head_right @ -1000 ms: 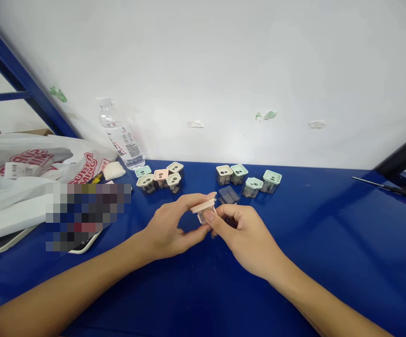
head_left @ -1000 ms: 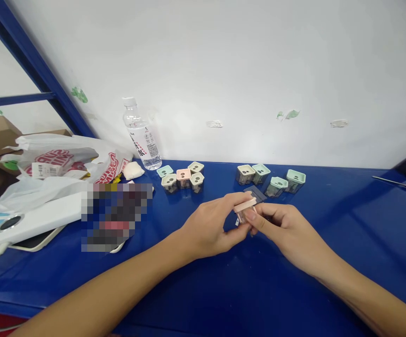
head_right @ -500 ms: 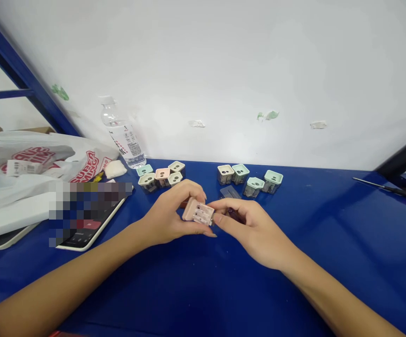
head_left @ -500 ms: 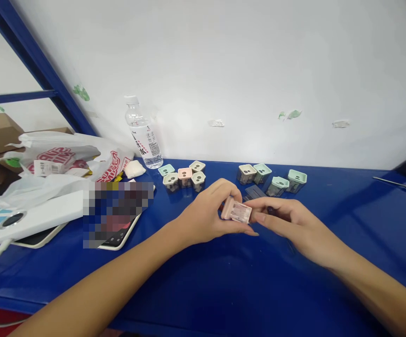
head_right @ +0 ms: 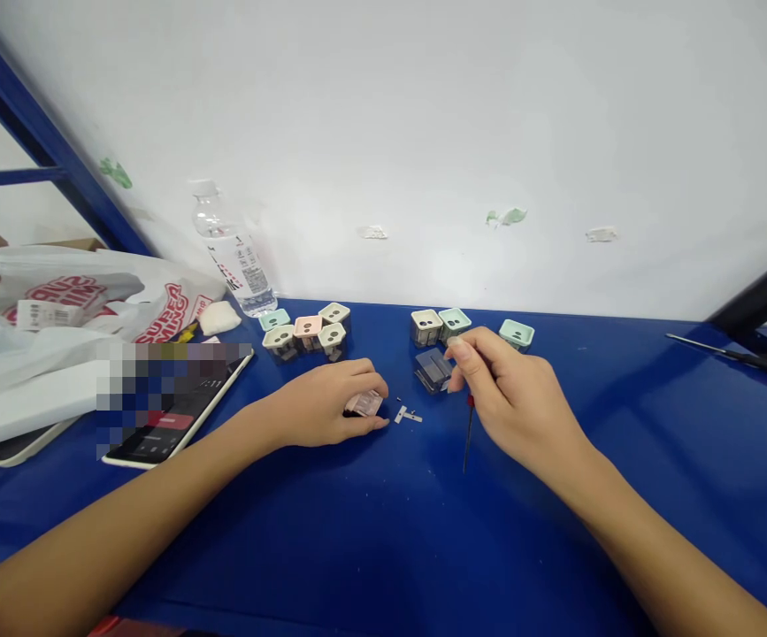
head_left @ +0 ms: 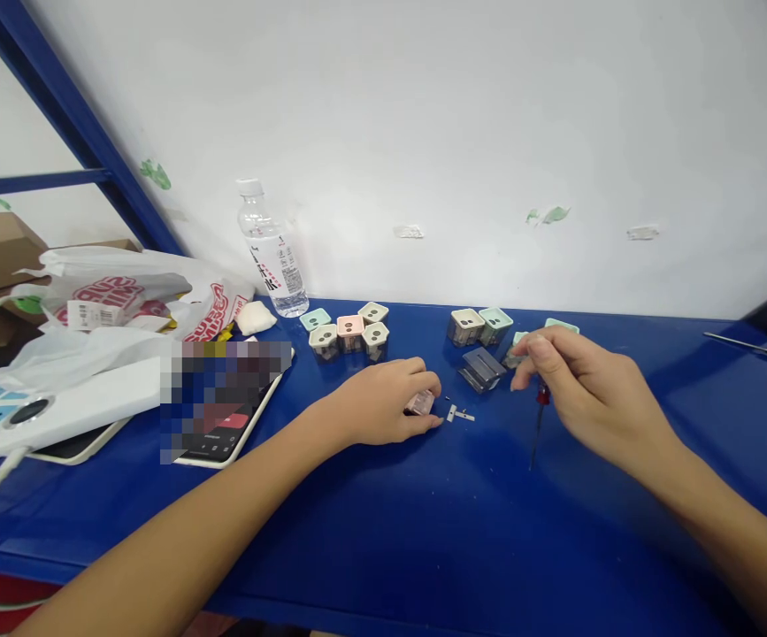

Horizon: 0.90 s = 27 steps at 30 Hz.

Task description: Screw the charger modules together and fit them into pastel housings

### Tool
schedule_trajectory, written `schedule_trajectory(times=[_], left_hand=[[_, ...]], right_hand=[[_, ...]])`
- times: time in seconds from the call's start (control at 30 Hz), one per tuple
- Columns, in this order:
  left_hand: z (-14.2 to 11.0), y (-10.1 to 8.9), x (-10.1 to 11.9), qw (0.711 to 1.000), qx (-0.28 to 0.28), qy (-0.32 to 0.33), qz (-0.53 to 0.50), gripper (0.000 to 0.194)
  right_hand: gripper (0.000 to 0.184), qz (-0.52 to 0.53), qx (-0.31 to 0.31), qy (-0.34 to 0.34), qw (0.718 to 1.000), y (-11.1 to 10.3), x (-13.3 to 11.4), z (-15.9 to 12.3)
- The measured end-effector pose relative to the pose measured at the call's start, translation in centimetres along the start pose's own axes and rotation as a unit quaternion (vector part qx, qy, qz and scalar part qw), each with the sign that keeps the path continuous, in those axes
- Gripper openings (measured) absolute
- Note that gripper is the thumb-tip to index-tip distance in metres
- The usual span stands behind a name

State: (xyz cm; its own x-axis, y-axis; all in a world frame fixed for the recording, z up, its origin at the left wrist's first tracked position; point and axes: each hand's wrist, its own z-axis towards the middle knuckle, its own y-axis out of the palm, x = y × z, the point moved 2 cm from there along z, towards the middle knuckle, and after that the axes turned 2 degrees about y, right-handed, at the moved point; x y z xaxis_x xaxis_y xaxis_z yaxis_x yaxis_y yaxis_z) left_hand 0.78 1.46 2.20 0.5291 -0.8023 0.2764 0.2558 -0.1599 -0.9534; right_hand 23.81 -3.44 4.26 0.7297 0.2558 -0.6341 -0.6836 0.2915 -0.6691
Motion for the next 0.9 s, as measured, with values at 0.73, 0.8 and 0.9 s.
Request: schedule_trajectory(times=[0.73, 0.8, 0.9], left_hand=[[0.7, 2.3, 0.9, 0.995, 0.064, 0.035, -0.068, 0.016], [0.8, 2.5, 1.0, 0.995, 0.065, 0.033, -0.069, 0.021], [0.8, 2.7, 1.0, 0.995, 0.067, 0.039, -0.061, 0.021]], right_hand=[[0.025, 0.09, 0.018, -0.079, 0.993, 1.3, 0.0, -0.5], [0.025, 0.093, 0.018, -0.08, 0.992, 1.2, -0.1, -0.6], [0.024, 0.092, 0.017, -0.082, 0.992, 1.2, -0.2, -0.6]])
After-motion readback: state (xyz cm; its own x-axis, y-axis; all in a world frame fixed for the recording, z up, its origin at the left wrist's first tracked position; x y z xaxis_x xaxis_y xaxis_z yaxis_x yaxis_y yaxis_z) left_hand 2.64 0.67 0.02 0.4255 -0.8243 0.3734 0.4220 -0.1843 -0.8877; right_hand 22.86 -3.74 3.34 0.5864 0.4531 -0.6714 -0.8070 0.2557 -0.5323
